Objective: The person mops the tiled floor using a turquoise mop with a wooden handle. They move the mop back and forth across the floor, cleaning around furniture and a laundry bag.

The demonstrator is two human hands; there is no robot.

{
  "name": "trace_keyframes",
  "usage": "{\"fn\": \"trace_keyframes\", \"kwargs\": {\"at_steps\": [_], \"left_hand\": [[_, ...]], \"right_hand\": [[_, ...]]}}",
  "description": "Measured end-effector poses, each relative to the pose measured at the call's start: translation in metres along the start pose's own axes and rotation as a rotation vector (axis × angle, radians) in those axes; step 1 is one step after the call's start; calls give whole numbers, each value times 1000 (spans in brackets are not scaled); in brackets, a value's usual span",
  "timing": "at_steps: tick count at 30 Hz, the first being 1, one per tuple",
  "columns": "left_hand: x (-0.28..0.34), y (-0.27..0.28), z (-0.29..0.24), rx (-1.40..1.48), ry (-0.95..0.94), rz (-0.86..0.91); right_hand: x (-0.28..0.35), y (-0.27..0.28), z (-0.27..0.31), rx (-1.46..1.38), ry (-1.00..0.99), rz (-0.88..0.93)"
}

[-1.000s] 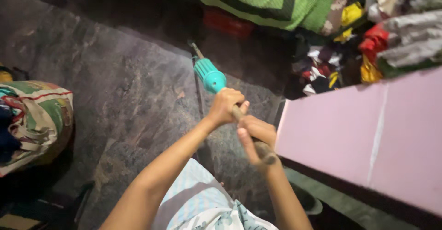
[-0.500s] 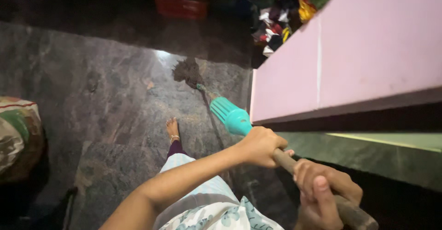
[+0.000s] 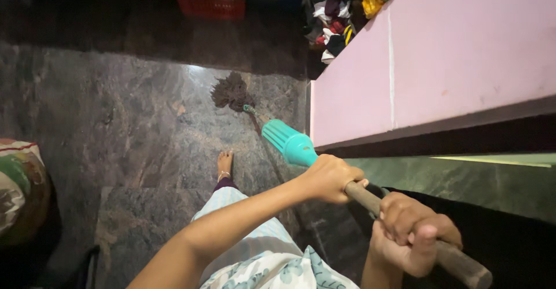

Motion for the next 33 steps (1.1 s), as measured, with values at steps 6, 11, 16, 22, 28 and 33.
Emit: {"fn": "trace_keyframes", "kwargs": {"at_steps": [6,11,16,22,28,33], "left_hand": [[-18,58,20,60,-47,-54],[-27,119,46,94,-89,-148],[-31,164,93,17,-137,-186],[-23,208,185,-46,-148,-223],[-19,211,244,-87,-12,-338],[-16,180,211,-84,-51,-377]], "right_hand": [[-44,-52,-23,33,78,24],[-77,-102,-51,15,88,121],[-93,-152,-99,3,126,129],[-90,-201,-170,304,60,204],[-85,-206,-223,466,-172,446],[-79,-181,-182,545,-145,531]]}}
Point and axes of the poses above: each hand's wrist, its own x-axis away from the middle knuckle, its own y-axis out of the back of the hand, z = x × y, the point moved 5 cm from there along -x, towards the middle knuckle, and after that the axes turned 7 degrees about x, right-handed, at the moved point
